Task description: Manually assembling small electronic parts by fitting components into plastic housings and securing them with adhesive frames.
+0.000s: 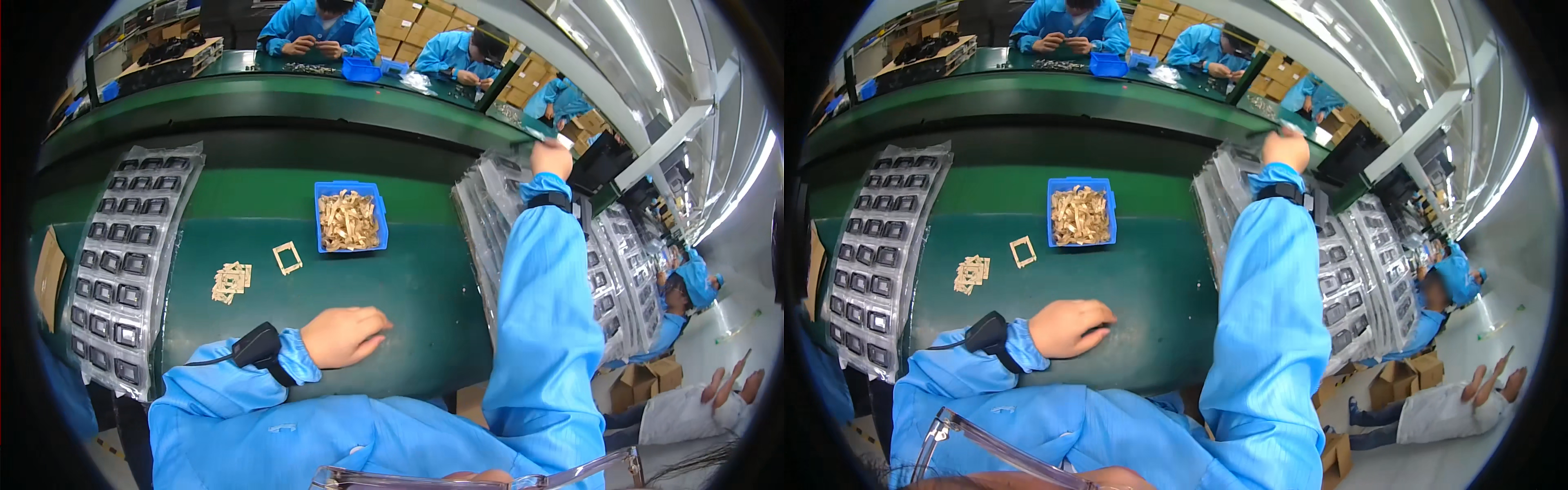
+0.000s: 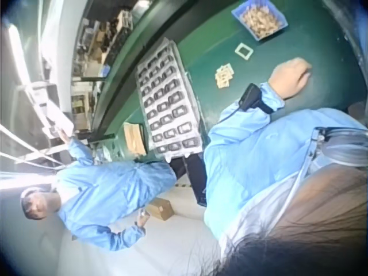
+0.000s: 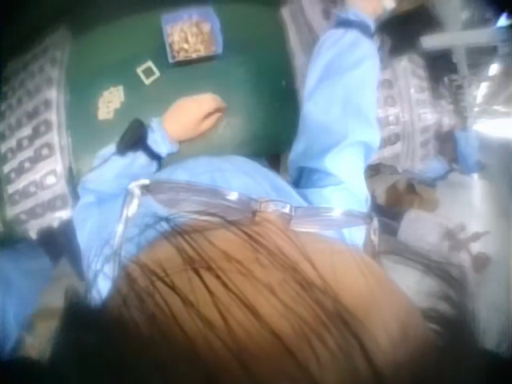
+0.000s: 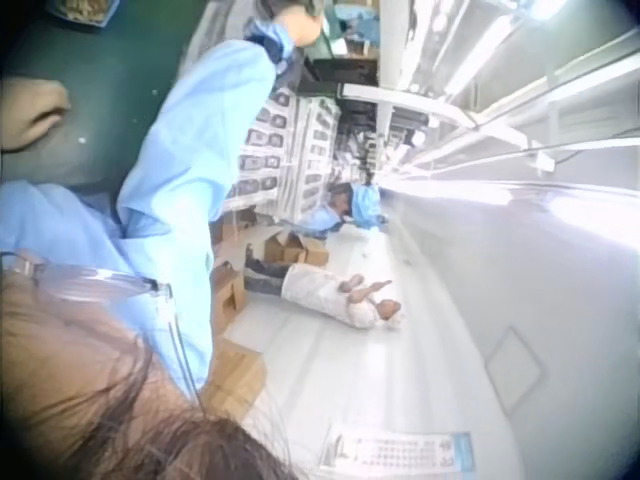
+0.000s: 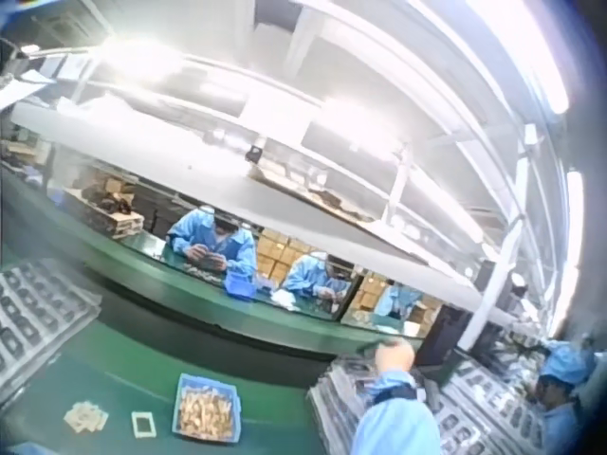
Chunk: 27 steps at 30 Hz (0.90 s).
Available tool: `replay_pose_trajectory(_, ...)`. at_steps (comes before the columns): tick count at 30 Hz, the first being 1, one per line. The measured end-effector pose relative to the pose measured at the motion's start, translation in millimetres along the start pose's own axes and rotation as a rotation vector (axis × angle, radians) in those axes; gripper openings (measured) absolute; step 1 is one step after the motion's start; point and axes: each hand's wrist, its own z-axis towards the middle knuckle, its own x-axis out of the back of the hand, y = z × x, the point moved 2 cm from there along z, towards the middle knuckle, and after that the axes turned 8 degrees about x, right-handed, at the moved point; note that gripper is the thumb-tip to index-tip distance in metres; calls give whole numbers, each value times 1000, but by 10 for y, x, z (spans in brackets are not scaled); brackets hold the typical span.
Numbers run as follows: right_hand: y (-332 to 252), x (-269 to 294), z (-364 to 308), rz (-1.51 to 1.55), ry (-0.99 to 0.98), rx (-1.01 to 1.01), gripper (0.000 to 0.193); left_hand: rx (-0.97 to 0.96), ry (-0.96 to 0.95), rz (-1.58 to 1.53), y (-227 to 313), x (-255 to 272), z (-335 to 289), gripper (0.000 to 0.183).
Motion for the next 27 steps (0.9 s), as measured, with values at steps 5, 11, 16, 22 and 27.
replay_pose_trajectory(5, 1682, -301, 650, -967, -526, 172, 30, 76, -35, -40, -83, -79, 61, 15)
replay_pose_trajectory(11, 1556, -142, 577, -890, -620, 287, 49, 50, -51, -54, -196, -152, 45, 13)
replay_pose_trajectory(16, 1126, 74, 348, -508, -571, -159, 60, 102, -61, -46, -224, -145, 10, 13)
replay_pose_trajectory(22, 1610, -2, 506, -453, -713, -55, 69, 111, -99, 56, -198, -173, 50, 14)
replay_pose_trajectory(27, 1336, -66, 411, -420, -494, 20, 55, 75, -108, 211, 46, 114, -73, 12)
